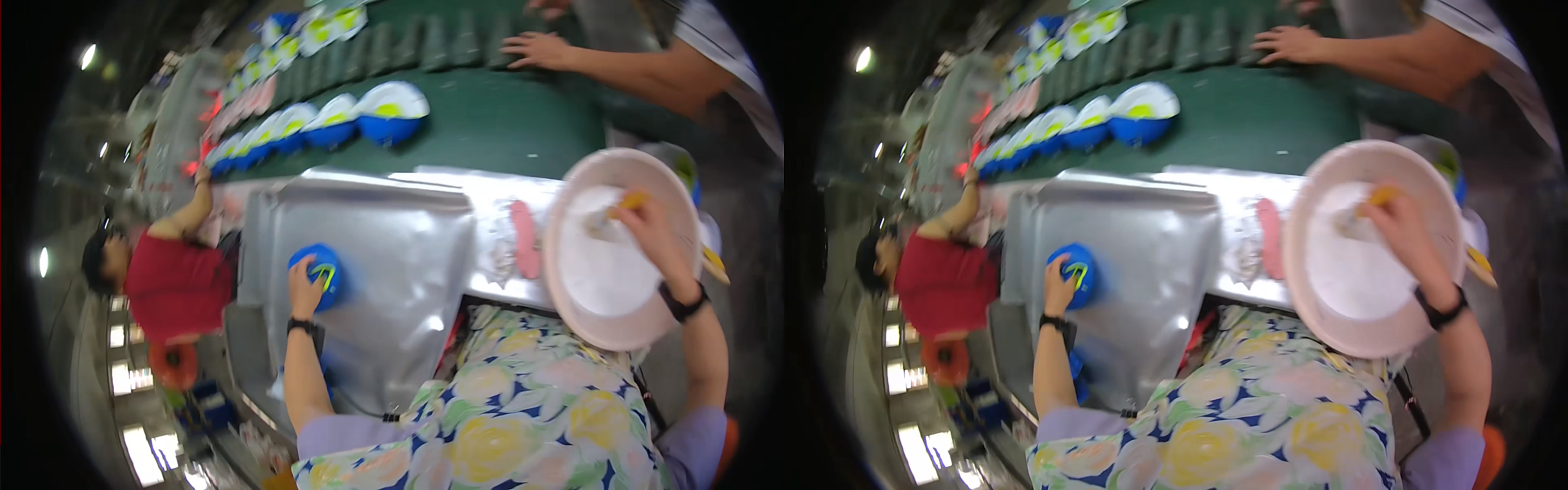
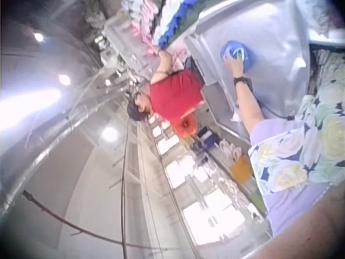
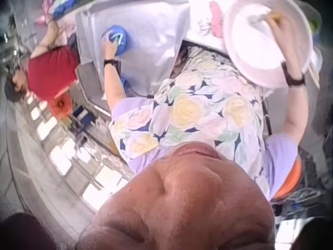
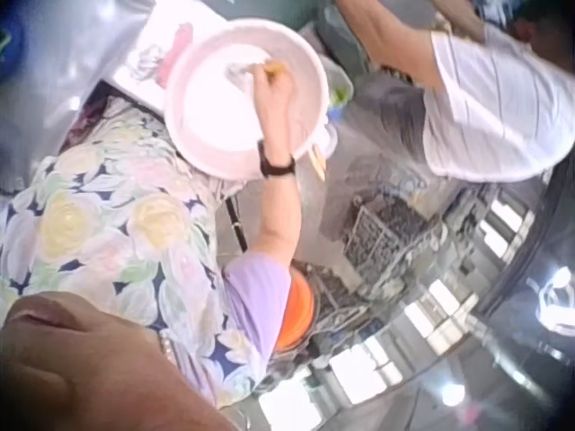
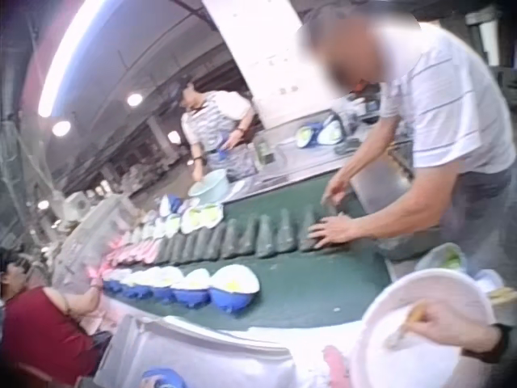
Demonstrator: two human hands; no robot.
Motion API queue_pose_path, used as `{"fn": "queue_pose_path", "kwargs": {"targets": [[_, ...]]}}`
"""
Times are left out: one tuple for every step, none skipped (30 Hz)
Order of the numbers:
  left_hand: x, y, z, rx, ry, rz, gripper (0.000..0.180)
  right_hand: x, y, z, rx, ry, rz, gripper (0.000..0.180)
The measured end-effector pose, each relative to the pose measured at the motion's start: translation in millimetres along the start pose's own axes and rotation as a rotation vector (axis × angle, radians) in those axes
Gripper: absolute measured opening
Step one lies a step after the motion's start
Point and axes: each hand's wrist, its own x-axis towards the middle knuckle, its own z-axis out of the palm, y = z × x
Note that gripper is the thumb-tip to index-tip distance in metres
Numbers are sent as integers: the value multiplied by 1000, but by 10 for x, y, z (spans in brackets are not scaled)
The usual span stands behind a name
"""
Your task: The person repeatedly picks up blue and neon-yellow shoes from a metal tray, dips a brush into a pink bowl of white liquid, and applies the liquid to the interior of the shoes. After coating each shoe, they place it onto a green conveyor belt. Coworkers are visible in the background performing similar tasks.
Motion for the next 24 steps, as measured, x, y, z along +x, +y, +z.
{"fn": "queue_pose_path", "kwargs": {"targets": [[71,357,-3,76,21,-78,53,-42,-97,144,-13,-21,4,13],[127,661,-93,152,-38,-44,52,-79,-107,299,-21,-38,-170,14],[131,899,-199,237,-92,-23,51,-154,-333,334,-37,-197,-80,17],[139,1056,-289,329,-137,-13,50,-249,-464,330,-92,-363,-104,20],[177,1103,-368,294,-53,26,49,-320,-482,400,-194,-470,-160,21],[238,1139,-440,259,29,62,49,-428,-501,352,-270,-516,-158,20],[302,1190,-505,223,109,97,49,-518,-528,248,-346,-564,-155,19],[370,1296,-573,81,303,271,52,-589,-532,145,-314,-485,-171,18],[430,1508,-734,24,255,279,51,-656,-475,18,-276,-408,-188,17],[515,1790,-913,-38,203,292,50,-733,-418,-105,-242,-325,-196,16],[576,1973,-1018,-94,154,297,50,-788,-364,-199,-305,-250,-195,14],[609,1965,-1009,-263,55,243,49,-795,-333,-267,-363,-184,-208,13],[670,1899,-937,-432,-44,191,49,-797,-319,-323,-354,-166,-211,13],[768,1923,-892,-604,-149,146,49,-797,-299,-381,-348,-138,-206,13],[831,2142,-842,-619,-180,196,50,-796,-304,-451,-344,-104,-197,13],[812,2403,-771,-629,-208,242,51,-765,-348,-505,-283,-65,-239,13],[795,2643,-669,-977,-349,139,53,-750,-428,-566,-229,-20,-266,13],[788,2896,-545,-1321,-508,25,56,-746,-482,-626,-181,33,-282,13],[770,3118,-441,-1299,-580,24,55,-705,-504,-661,-162,86,-373,14],[761,3344,-348,-1276,-659,31,54,-653,-539,-701,-151,146,-461,14],[756,3578,-250,-1251,-743,40,53,-610,-579,-746,-148,210,-545,15],[720,3819,-175,-1273,-821,17,52,-580,-629,-791,-58,167,-517,15],[697,4077,-95,-1294,-909,-5,52,-565,-677,-841,27,132,-484,16],[627,4297,-126,-1319,-976,10,52,-526,-763,-853,56,130,-538,16]]}}
